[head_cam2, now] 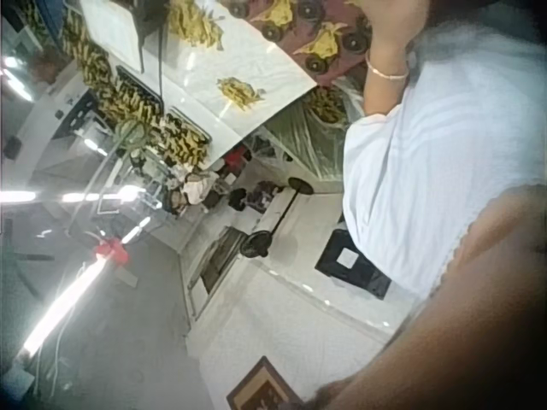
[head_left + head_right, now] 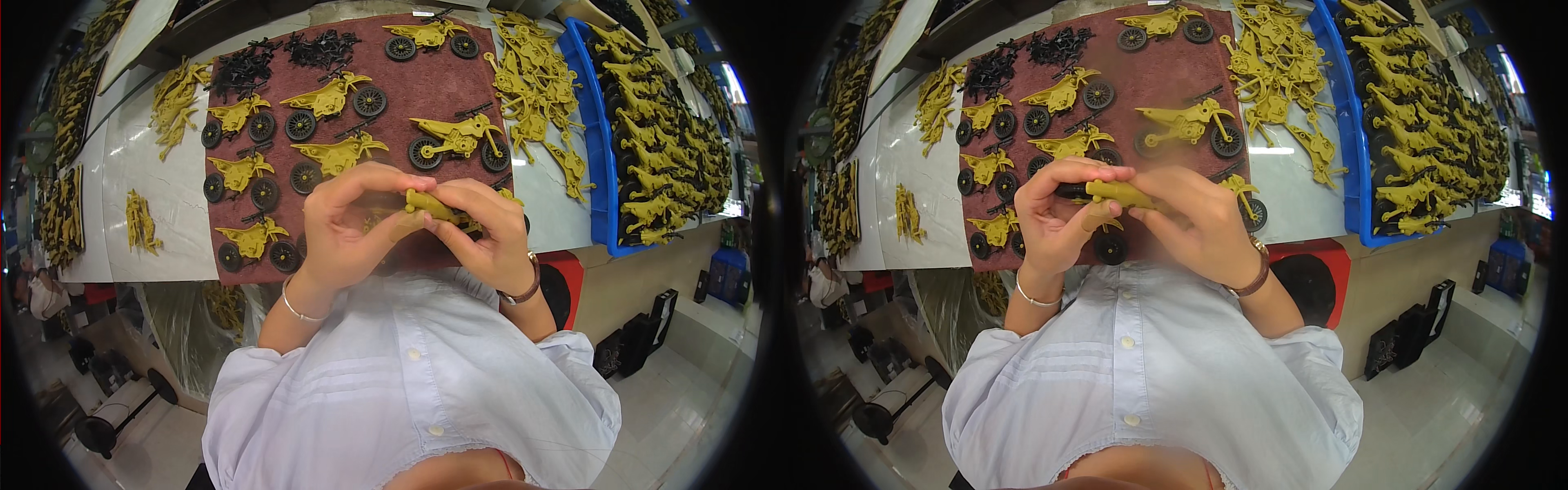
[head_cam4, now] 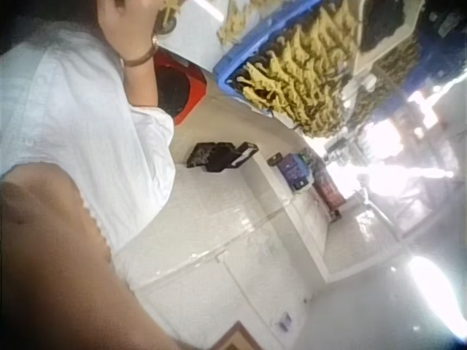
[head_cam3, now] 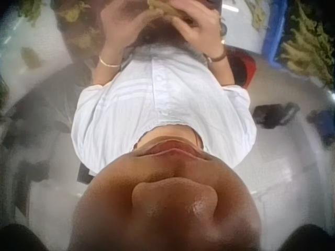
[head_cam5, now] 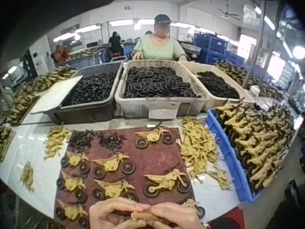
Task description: The person assembles small toy motorcycle models by hand, joining toy motorcycle parts, including wheels and motorcycle bodies, at a workstation.
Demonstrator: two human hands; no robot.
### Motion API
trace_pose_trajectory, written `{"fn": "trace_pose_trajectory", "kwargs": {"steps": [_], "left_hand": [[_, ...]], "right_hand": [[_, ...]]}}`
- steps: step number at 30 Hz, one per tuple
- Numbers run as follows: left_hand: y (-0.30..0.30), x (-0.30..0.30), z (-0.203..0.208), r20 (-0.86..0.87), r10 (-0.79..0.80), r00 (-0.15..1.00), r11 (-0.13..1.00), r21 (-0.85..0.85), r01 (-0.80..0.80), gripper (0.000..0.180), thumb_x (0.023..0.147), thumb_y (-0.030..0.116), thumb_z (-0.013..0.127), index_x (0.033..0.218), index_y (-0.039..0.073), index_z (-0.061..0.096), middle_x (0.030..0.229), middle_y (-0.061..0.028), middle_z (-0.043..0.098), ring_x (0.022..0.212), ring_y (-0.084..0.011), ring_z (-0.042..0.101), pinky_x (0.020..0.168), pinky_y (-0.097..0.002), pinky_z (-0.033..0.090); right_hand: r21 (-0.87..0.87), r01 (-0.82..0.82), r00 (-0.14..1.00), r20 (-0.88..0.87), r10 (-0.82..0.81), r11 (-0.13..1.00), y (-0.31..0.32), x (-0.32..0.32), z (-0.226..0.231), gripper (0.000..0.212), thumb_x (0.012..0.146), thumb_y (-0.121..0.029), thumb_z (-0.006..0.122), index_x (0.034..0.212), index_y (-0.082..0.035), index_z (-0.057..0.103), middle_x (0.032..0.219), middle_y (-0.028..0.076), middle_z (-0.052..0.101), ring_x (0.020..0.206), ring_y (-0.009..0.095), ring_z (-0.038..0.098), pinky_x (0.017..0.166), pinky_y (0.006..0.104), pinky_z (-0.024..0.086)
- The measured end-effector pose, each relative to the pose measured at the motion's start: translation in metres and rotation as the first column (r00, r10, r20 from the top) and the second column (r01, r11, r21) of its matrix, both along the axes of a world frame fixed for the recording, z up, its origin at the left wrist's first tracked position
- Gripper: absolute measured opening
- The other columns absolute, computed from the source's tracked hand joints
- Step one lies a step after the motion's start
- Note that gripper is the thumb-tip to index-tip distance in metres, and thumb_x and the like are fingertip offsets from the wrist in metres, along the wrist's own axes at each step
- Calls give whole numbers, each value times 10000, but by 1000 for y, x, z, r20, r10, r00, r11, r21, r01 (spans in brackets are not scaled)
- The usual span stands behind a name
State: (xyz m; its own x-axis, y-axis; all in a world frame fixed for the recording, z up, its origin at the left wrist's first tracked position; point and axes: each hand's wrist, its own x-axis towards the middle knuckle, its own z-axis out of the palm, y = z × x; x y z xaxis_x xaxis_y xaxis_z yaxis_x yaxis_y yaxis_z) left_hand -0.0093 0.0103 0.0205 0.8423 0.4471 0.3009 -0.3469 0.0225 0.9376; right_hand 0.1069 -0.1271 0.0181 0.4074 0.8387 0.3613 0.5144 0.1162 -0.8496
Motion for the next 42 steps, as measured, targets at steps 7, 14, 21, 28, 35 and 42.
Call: {"fn": "trace_pose_trajectory", "kwargs": {"steps": [7,14,21,28,35,42], "left_hand": [[-1,2,-2,-19,-31,999,988,-154,28,253,719,-81,635,956,-45,554,959,-171,608,937,-265,605,803,-349,503],[1,-1,2,-104,-16,994,982,-189,-3,300,704,-58,668,987,-40,569,934,-120,620,893,-185,612,764,-275,505],[15,-3,19,-349,-38,936,879,434,198,315,629,23,704,933,-2,625,816,-79,615,719,-150,605,634,-241,462],[-6,4,6,-248,-114,962,983,109,145,243,684,-17,659,919,-47,607,838,-103,650,703,-149,630,646,-246,476],[-2,5,-3,-228,-81,970,912,376,164,240,756,40,660,977,-31,599,881,-80,648,753,-133,613,670,-273,492],[2,5,-3,-130,-367,921,711,-678,187,286,827,140,604,1026,-42,510,920,-123,595,808,-237,614,737,-345,503]], "right_hand": [[-20,-22,999,23,23,1000,-4,5,1,329,689,2,685,1002,29,586,934,131,618,805,210,622,659,279,501],[44,124,889,-448,-91,991,-15,12,8,333,695,-24,716,992,45,584,870,85,632,832,142,604,697,252,487],[-26,60,953,-295,-65,998,-11,8,12,366,674,-25,732,1010,32,597,936,101,639,842,156,619,725,252,490],[160,44,855,-516,46,986,-8,3,18,344,728,81,646,1054,91,537,1003,149,595,940,183,584,780,265,510],[243,113,833,-551,42,963,-8,2,8,419,710,50,680,1096,73,520,1048,144,579,953,173,571,811,275,469],[1,527,847,80,-525,850,-38,55,-14,469,754,-100,670,1175,2,490,1137,151,532,1078,256,500,894,364,397]]}}
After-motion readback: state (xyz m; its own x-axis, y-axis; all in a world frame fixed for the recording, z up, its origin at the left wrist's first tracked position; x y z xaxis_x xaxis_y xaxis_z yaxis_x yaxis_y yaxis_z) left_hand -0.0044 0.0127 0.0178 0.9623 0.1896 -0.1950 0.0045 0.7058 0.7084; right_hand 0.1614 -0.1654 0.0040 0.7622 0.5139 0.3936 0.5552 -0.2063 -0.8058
